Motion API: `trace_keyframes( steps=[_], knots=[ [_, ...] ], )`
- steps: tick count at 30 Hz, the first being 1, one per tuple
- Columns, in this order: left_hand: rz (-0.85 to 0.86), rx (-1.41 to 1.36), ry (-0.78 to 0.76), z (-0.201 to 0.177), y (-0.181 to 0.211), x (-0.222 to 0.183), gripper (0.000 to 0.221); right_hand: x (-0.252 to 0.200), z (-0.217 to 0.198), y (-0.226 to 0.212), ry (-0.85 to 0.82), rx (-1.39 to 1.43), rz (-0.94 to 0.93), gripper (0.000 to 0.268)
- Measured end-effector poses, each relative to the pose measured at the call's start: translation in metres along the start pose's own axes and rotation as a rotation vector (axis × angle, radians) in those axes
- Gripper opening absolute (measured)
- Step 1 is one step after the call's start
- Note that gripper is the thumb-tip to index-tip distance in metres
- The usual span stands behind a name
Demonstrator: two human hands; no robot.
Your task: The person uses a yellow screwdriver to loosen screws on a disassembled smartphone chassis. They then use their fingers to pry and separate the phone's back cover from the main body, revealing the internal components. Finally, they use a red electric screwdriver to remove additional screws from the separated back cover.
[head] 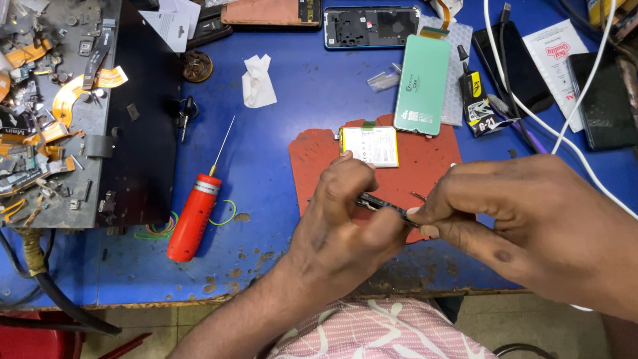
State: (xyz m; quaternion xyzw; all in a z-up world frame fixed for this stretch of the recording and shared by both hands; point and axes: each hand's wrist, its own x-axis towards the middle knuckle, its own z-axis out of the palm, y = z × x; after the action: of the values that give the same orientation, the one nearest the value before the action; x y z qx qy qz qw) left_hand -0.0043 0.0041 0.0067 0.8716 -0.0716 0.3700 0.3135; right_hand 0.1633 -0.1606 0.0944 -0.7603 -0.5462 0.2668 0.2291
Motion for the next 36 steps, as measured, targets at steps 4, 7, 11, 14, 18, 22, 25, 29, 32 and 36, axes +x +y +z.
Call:
trace_keyframes(
  steps=[4, 7, 11, 14, 18, 22, 25, 29, 32, 36],
  knots=[
    [0.019, 0.087, -0.03, -0.009, 0.003, 0.01, 0.038, 0.002, 0.001, -0.002, -0.011, -0.031, 0.077, 0.011],
    [0.012, 0.169, -0.065, -0.018, 0.008, 0.015, 0.037, 0.002, 0.006, -0.006, 0.059, -0.035, -0.079, 0.013],
    [-0.018, 0.206, -0.133, -0.027, 0.008, 0.021, 0.037, -0.002, 0.021, -0.022, 0.299, -0.182, -0.163, 0.021],
    [-0.038, 0.173, -0.133, -0.031, 0.01, 0.022, 0.031, -0.005, 0.026, -0.031, 0.434, -0.207, -0.29, 0.026],
    [-0.063, 0.154, -0.114, -0.031, 0.011, 0.023, 0.027, -0.009, 0.039, -0.032, 0.543, -0.19, -0.275, 0.026],
    [-0.066, 0.141, -0.133, -0.032, 0.01, 0.022, 0.03, -0.011, 0.055, -0.03, 0.619, -0.164, -0.241, 0.025],
    [-0.075, 0.137, -0.13, -0.032, 0.009, 0.022, 0.029, -0.01, 0.062, -0.027, 0.65, -0.146, -0.22, 0.021],
    [-0.082, 0.131, -0.105, -0.031, 0.007, 0.022, 0.027, -0.006, 0.072, -0.021, 0.71, -0.052, -0.253, 0.018],
    [-0.105, 0.12, -0.081, -0.033, 0.004, 0.021, 0.026, -0.001, 0.083, -0.015, 0.734, -0.049, -0.274, 0.02],
    [-0.146, 0.083, -0.07, -0.035, 0.002, 0.021, 0.021, 0.005, 0.097, -0.005, 0.713, 0.045, -0.245, 0.02]
  ],
)
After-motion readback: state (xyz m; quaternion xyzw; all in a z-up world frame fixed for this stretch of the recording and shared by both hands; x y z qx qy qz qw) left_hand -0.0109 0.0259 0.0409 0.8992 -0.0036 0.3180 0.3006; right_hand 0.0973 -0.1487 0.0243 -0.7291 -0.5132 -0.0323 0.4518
